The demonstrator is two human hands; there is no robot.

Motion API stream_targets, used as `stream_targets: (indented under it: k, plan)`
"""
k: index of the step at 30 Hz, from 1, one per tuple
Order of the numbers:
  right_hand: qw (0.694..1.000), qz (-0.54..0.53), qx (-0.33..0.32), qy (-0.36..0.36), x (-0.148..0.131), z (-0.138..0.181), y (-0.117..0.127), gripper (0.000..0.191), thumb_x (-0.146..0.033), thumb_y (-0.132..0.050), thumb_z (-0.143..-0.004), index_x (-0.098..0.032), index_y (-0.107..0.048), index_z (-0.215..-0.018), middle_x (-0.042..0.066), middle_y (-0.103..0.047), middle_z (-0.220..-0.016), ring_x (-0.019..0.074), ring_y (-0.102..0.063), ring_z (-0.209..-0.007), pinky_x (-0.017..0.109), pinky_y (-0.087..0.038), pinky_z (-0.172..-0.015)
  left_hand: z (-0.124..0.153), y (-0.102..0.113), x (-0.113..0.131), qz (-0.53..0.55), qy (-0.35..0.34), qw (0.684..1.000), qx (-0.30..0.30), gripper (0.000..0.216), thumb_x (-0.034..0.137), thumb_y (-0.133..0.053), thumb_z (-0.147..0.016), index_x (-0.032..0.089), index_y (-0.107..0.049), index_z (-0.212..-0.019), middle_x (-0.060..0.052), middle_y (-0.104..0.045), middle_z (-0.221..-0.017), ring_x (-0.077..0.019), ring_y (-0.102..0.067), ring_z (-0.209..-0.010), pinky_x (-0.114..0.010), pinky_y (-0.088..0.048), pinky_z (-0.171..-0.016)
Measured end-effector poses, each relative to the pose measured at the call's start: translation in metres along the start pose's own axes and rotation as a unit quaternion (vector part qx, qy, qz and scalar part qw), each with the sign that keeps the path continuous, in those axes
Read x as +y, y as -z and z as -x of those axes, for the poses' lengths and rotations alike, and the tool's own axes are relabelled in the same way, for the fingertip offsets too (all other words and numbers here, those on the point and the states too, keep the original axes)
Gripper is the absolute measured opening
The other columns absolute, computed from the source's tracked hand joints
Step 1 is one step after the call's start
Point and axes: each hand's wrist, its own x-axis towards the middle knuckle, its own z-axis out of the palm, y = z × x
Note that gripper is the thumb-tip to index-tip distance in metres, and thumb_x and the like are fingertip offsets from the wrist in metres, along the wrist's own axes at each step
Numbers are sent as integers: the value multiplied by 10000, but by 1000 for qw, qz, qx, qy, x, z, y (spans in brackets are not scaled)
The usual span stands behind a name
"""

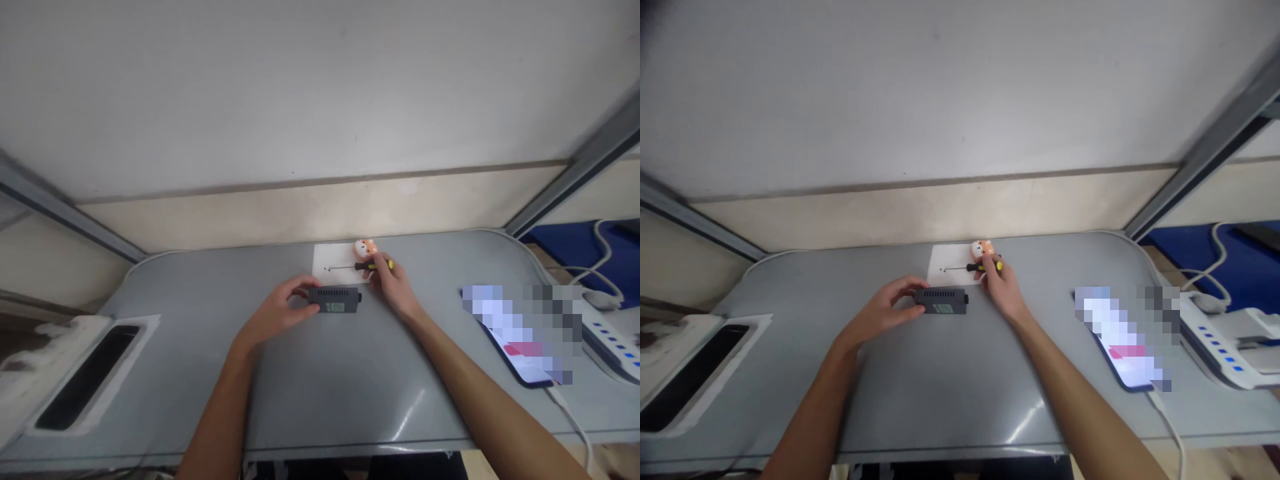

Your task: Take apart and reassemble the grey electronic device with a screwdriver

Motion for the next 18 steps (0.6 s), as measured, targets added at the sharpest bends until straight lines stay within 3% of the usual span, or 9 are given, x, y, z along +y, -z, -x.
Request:
stream_targets:
  k: [7, 12, 18]
  plan:
    - [1000, 1, 3, 0, -1, -1, -1, 497, -668, -503, -961, -207, -689, -958, 5, -660, -742, 143, -530, -581, 298, -398, -596, -4, -5, -4, 26, 5, 999, 25, 304, 373, -799, -852, 221, -708, -1099, -44, -739, -1101, -211, -698, -1023, -344, -536, -969]
    - [997, -66, 41, -8, 3, -7, 9, 504, -679, -525, -944, -212, -713, -925, 4, -653, -683, 146, -507, -552, 299, -378, -567, -12, -28, -12, 35, 29, 997, 60, 277, 447, -739, -899, 207, -728, -1037, -30, -751, -965, -189, -696, -868, -307, -545, -801]
    - [986, -131, 99, 3, 3, -15, 22, 507, -677, -563, -914, -199, -723, -859, -4, -607, -588, 144, -469, -512, 303, -358, -531, -19, -47, -12, -37, 17, 997, 63, 260, 440, -672, -933, 208, -761, -1011, -20, -737, -850, -187, -654, -769, -316, -513, -738]
